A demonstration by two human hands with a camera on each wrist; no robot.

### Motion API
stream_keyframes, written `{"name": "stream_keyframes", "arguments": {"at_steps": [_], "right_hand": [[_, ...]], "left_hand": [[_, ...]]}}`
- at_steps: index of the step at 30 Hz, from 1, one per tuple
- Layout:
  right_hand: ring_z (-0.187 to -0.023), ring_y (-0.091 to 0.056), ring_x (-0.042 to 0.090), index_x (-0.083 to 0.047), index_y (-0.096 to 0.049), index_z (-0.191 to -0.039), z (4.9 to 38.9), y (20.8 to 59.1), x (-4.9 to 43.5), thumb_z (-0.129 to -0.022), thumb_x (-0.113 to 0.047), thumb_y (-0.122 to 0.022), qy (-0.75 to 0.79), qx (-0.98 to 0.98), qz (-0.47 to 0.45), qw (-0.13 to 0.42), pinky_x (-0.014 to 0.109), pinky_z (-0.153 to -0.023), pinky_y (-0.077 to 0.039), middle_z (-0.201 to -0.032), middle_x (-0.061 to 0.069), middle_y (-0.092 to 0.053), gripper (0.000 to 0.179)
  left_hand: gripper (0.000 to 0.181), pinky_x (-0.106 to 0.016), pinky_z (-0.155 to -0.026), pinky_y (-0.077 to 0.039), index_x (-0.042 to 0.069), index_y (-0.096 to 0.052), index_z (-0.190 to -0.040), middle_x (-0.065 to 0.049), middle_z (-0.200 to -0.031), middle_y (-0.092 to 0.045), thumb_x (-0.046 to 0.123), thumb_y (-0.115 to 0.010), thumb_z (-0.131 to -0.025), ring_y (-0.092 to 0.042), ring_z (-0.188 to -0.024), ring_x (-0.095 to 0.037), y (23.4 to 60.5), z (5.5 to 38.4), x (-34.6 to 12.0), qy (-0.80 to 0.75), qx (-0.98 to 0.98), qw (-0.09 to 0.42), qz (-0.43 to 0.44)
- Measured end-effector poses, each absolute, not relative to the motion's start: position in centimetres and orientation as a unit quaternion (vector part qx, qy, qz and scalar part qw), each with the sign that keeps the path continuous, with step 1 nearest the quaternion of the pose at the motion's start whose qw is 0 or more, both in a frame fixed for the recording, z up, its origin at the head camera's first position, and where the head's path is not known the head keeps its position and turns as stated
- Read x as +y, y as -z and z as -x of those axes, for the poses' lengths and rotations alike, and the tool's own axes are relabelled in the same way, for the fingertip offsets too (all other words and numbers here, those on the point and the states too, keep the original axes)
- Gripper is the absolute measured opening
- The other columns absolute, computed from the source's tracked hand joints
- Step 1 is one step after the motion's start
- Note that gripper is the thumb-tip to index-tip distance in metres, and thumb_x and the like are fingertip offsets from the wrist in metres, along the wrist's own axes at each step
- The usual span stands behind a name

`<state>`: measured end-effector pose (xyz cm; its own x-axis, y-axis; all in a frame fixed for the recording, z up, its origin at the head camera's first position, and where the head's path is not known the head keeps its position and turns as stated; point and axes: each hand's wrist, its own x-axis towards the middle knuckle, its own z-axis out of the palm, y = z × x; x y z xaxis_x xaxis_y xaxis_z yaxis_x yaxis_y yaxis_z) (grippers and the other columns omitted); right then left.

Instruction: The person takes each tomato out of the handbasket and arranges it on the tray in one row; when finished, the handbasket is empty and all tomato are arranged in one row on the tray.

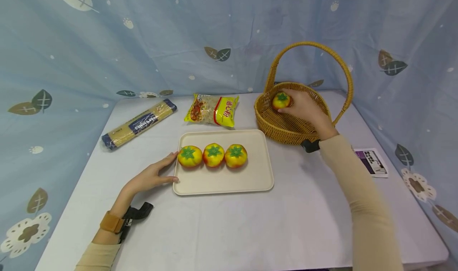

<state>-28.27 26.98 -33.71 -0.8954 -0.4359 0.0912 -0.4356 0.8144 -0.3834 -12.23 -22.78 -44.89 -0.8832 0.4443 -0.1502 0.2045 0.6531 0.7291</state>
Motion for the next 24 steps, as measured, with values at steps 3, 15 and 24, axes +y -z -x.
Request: {"name": "stream_keyframes", "arguments": {"at_steps": [3,15,24], "right_hand": [[-0.127,-0.039,0.05,0.011,-0.036,-0.142,29.3,33.5,27.2,-0.087,-0.019,-0.074,0.185,0.956,0.227,0.032,0.06,-0.104,-0.034,-0.141,0.034,-0.04,0.074],[-0.129,-0.032,0.054,0.007,-0.03,-0.147,33.4,32.6,28.0,-0.092,-0.024,-0.068,0.152,0.958,0.197,0.141,0.064,-0.105,-0.029,-0.147,0.034,-0.03,0.074],[-0.136,-0.019,0.052,-0.003,-0.025,-0.152,35.1,33.7,29.6,-0.094,-0.037,-0.064,0.201,0.951,0.166,0.165,0.069,-0.107,-0.02,-0.154,0.028,-0.021,0.078]], "left_hand": [[0.093,-0.053,-0.116,-0.015,0.014,-0.021,-0.155,-0.015,-0.158,-0.018,0.043,-0.073,-0.084,-0.014,-0.144,-0.036,45.0,12.2,-22.9,-0.374,0.896,0.159,-0.181],[0.092,-0.053,-0.116,-0.015,0.013,-0.021,-0.155,-0.016,-0.158,-0.018,0.043,-0.073,-0.084,-0.014,-0.144,-0.036,45.2,12.4,-23.0,-0.374,0.896,0.15,-0.188],[0.092,-0.053,-0.116,-0.015,0.012,-0.022,-0.154,-0.016,-0.158,-0.018,0.043,-0.073,-0.084,-0.015,-0.144,-0.036,45.1,12.2,-22.8,-0.38,0.893,0.149,-0.19]]}}
